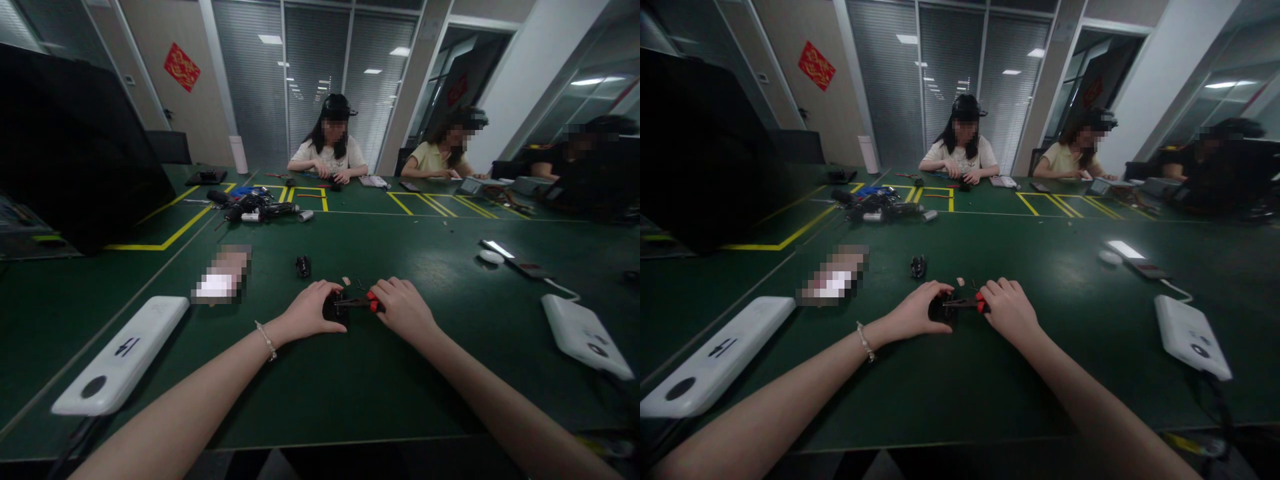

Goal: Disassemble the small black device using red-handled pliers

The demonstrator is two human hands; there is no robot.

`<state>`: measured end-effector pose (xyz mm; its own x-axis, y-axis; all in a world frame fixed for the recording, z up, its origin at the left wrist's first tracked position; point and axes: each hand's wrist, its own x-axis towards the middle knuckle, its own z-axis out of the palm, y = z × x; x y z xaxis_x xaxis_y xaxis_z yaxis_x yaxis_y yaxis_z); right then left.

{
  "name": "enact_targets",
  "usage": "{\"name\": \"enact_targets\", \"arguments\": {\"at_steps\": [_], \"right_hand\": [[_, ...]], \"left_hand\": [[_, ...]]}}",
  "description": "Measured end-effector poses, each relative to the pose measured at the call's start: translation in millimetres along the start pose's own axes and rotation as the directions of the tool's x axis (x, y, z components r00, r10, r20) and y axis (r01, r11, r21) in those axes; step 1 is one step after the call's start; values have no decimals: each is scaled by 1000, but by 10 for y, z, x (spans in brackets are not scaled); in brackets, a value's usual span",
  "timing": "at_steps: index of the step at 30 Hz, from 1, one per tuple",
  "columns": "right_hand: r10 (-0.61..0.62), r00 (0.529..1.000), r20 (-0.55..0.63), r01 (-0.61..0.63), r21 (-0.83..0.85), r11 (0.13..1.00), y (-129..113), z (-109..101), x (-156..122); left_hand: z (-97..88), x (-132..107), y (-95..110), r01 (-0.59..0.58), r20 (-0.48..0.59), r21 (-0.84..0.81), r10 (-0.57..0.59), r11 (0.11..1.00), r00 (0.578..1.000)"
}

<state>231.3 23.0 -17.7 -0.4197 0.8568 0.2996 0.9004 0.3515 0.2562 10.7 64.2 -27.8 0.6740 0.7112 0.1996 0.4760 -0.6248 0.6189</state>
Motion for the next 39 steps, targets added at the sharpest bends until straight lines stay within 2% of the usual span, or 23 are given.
{"name": "enact_targets", "arguments": {"at_steps": [12, 25, 34, 39], "right_hand": [[44, 996, 76, -52, 113, 992, 7, 44, 26], [20, 999, 27, -20, 4, 1000, -9, -26, 7], [61, 994, 94, -71, 113, 991, 1, 25, 10], [54, 996, 76, -63, 115, 991, 11, 47, 6]], "left_hand": [[-25, -5, 15, 14, 16, -14, -13, 1000, 1000], [13, 0, -22, -16, -5, 5, 16, 1000, 1000], [8, 5, -24, -10, -5, -4, 10, 1000, 1000], [-11, 0, -1, 5, 12, -21, -4, 1000, 1000]]}}
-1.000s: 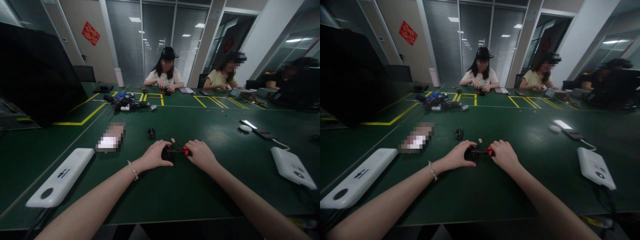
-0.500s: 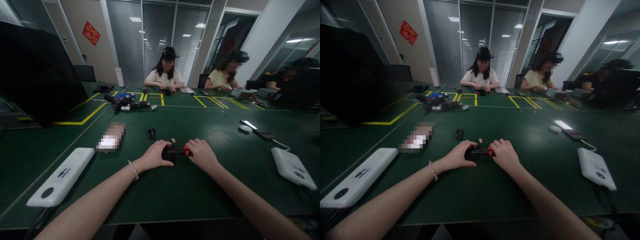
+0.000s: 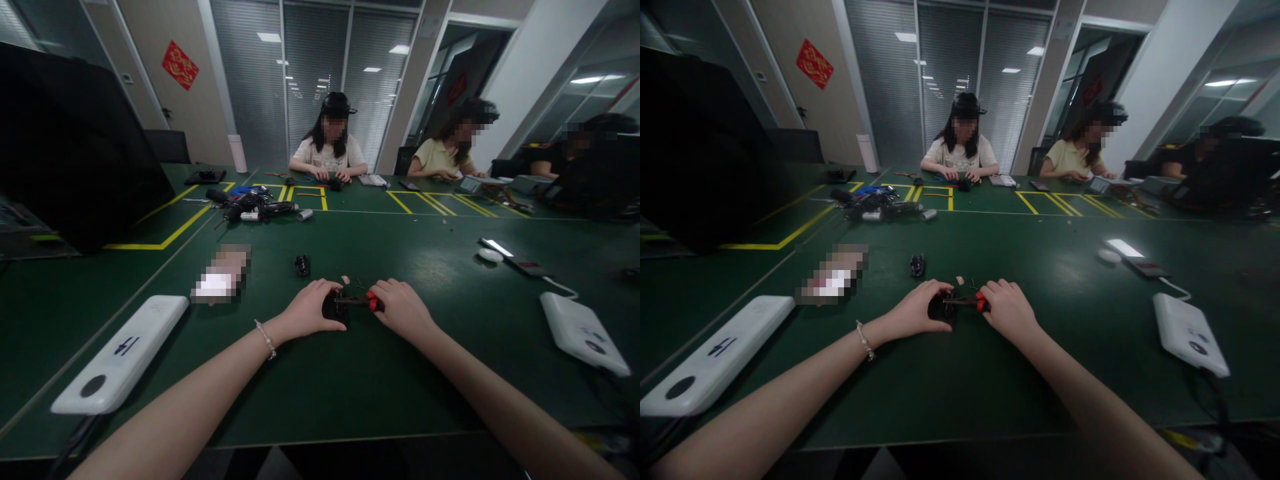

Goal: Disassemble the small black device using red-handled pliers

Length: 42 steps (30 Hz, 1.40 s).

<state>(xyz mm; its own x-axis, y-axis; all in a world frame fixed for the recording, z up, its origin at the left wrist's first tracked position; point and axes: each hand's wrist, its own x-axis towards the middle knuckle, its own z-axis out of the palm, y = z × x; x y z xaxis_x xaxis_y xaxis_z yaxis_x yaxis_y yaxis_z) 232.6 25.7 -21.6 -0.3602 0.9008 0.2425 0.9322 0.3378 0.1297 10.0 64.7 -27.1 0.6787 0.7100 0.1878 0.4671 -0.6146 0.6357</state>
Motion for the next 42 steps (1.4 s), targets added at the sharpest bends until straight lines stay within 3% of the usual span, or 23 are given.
{"name": "enact_targets", "arguments": {"at_steps": [10, 20, 33, 42], "right_hand": [[-52, 997, -56, 46, -111, 993, -25, -71, -20], [-13, 1000, 4, 13, -5, 1000, 3, 11, 4], [-53, 997, -55, 46, -121, 992, -29, -73, -17], [-2, 1000, -1, 2, -23, 1000, -26, -33, 2]], "left_hand": [[-14, -1, 28, 9, 5, 6, -9, 1000, 1000], [-13, -4, 30, 0, 6, 13, 0, 1000, 1000], [3, 0, 7, 7, 2, 5, -7, 1000, 1000], [-9, -1, 12, 3, 9, 5, -3, 1000, 1000]]}}
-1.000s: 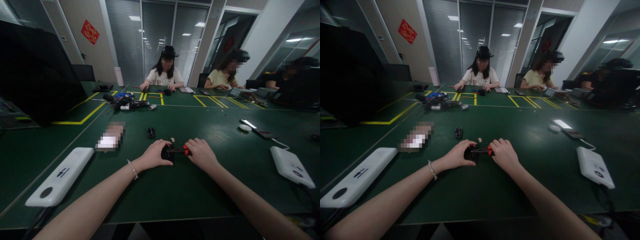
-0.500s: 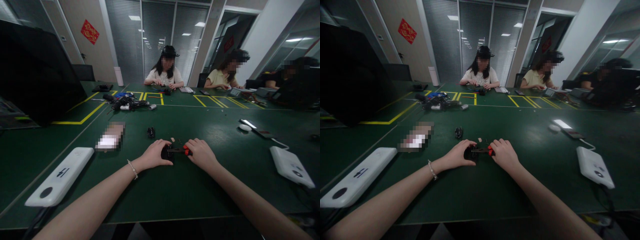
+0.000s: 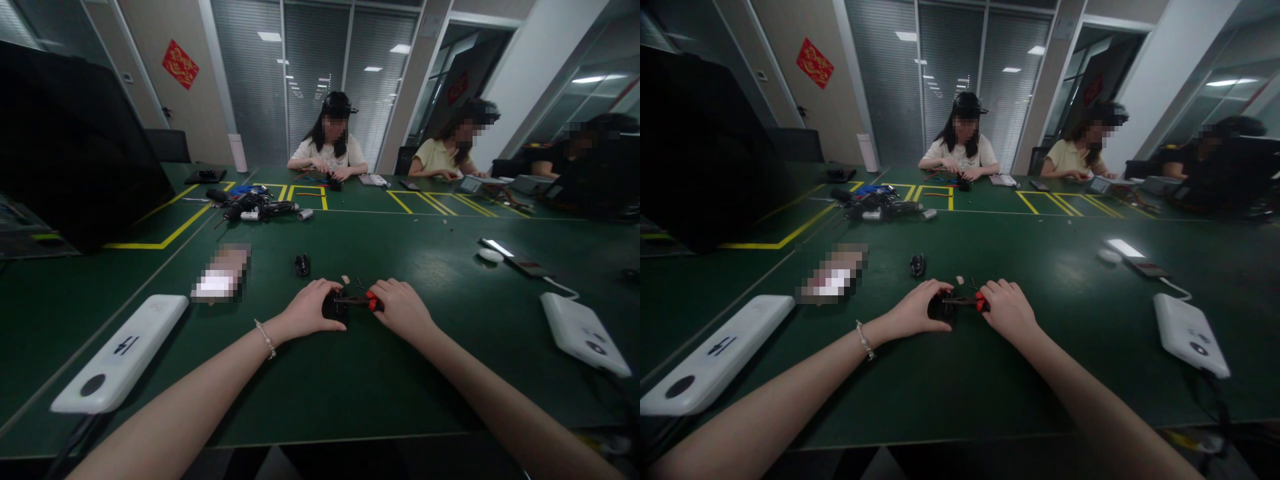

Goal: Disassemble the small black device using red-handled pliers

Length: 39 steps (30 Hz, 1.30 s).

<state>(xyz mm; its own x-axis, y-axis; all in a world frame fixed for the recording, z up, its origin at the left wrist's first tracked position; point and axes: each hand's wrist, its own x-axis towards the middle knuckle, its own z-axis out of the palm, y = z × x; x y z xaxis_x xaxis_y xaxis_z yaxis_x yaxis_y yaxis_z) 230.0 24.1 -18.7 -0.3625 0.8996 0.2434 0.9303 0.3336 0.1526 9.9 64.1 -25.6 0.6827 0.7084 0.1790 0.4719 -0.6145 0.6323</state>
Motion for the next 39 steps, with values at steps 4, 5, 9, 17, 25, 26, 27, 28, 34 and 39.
{"name": "enact_targets", "arguments": {"at_steps": [4, 5, 9, 17, 25, 26, 27, 28, 34, 39], "right_hand": [[4, 1000, -5, -4, 10, 1000, 0, 2, -4], [2, 1000, -10, -2, 10, 1000, 5, 8, -7], [-10, 999, -40, 10, 14, 1000, 29, 31, -15], [-11, 998, -59, 12, 21, 1000, 28, 9, -19], [-1, 1000, -18, 1, 0, 1000, 34, 0, -28], [-2, 1000, -16, 2, -3, 1000, 36, 5, -28], [-1, 1000, -13, 1, -5, 1000, 38, 11, -27], [1, 1000, -12, -1, -6, 1000, 39, 17, -27], [10, 1000, 4, -10, -24, 1000, 37, 30, -23], [-33, 999, -39, 29, -86, 996, 32, 8, -38]], "left_hand": [[13, 5, -12, -5, -13, 9, 5, 1000, 1000], [15, 5, -12, -6, -16, 11, 6, 1000, 1000], [16, 5, -5, -4, -22, 9, 4, 1000, 1000], [5, -4, 8, -3, -18, 17, 4, 1000, 1000], [10, -3, 0, -5, -15, 8, 5, 1000, 1000], [10, -4, -1, -4, -12, 7, 4, 1000, 1000], [11, -4, -4, -3, -11, 6, 3, 1000, 1000], [12, -4, -8, -3, -9, 7, 3, 1000, 1000], [29, 4, -32, -22, -25, 25, 23, 999, 999], [32, 8, -33, -20, -24, 25, 21, 999, 999]]}}
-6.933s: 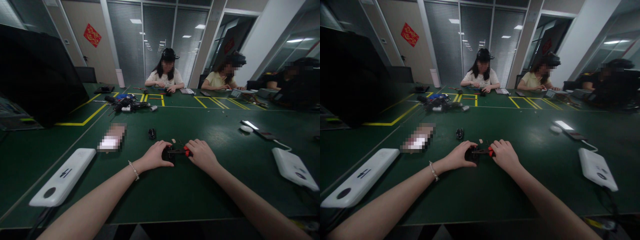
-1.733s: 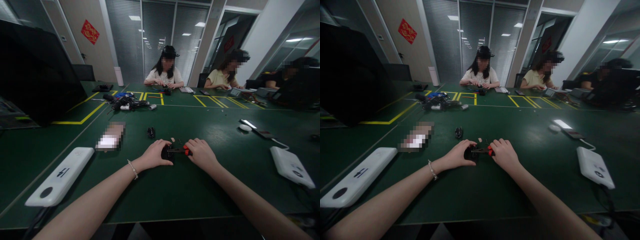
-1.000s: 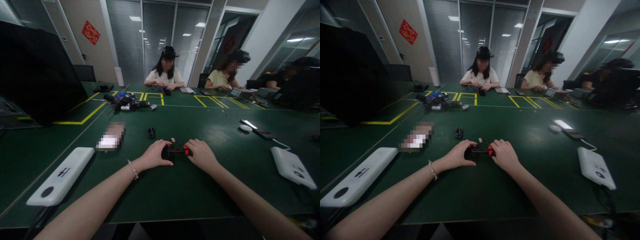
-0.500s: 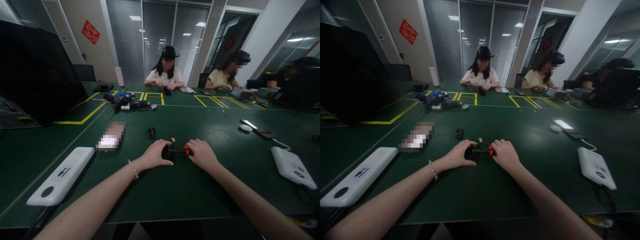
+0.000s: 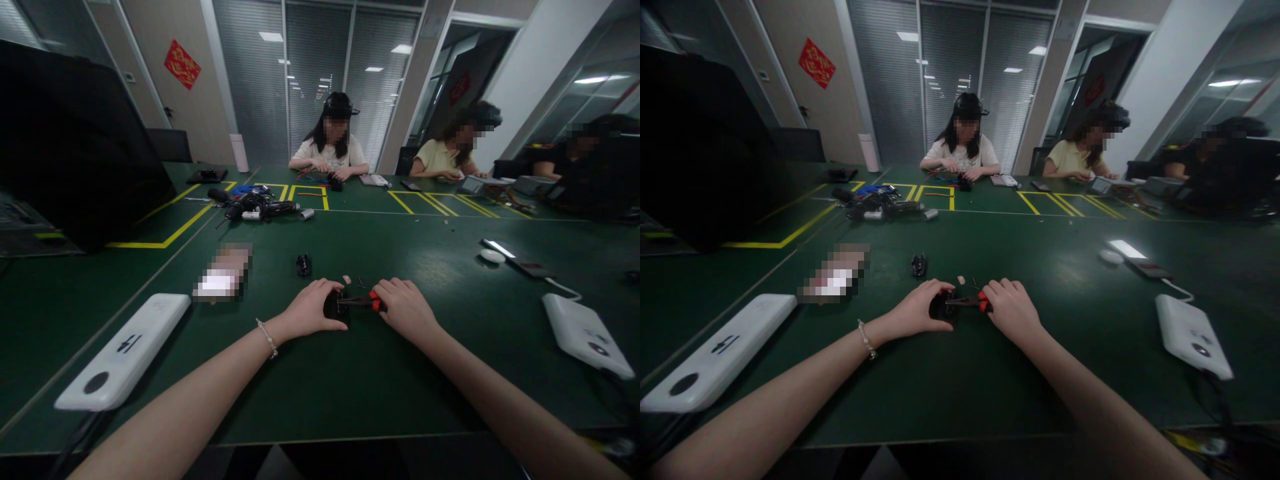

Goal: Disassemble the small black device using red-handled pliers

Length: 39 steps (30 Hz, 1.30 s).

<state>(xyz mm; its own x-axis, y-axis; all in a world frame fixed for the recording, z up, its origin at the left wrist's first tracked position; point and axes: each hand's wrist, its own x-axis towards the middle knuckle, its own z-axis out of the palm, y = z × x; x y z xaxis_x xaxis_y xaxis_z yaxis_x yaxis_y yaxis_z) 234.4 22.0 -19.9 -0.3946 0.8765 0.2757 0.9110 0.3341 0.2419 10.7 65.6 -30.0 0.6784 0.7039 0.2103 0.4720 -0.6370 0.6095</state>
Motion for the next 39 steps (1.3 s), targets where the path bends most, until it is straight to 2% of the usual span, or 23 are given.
{"name": "enact_targets", "arguments": {"at_steps": [6, 15, 21, 28, 39], "right_hand": [[-3, 1000, 5, 3, -37, 999, -16, -22, -2], [40, 999, 32, -42, 68, 997, 9, 49, 1], [-10, 999, 33, 10, 5, 1000, 17, 13, 2], [-23, 1000, -4, 22, -46, 999, -6, -31, -1], [11, 997, 77, -13, 23, 1000, -8, -35, 21]], "left_hand": [[-1, -4, 2, 4, -4, -1, -4, 1000, 1000], [-21, -9, 12, 10, 7, -13, -10, 1000, 1000], [-26, -7, 25, 34, 25, -20, -33, 999, 999], [-16, -3, 17, 10, 1, -3, -10, 1000, 1000], [-25, -1, 11, 23, 19, -9, -23, 1000, 1000]]}}
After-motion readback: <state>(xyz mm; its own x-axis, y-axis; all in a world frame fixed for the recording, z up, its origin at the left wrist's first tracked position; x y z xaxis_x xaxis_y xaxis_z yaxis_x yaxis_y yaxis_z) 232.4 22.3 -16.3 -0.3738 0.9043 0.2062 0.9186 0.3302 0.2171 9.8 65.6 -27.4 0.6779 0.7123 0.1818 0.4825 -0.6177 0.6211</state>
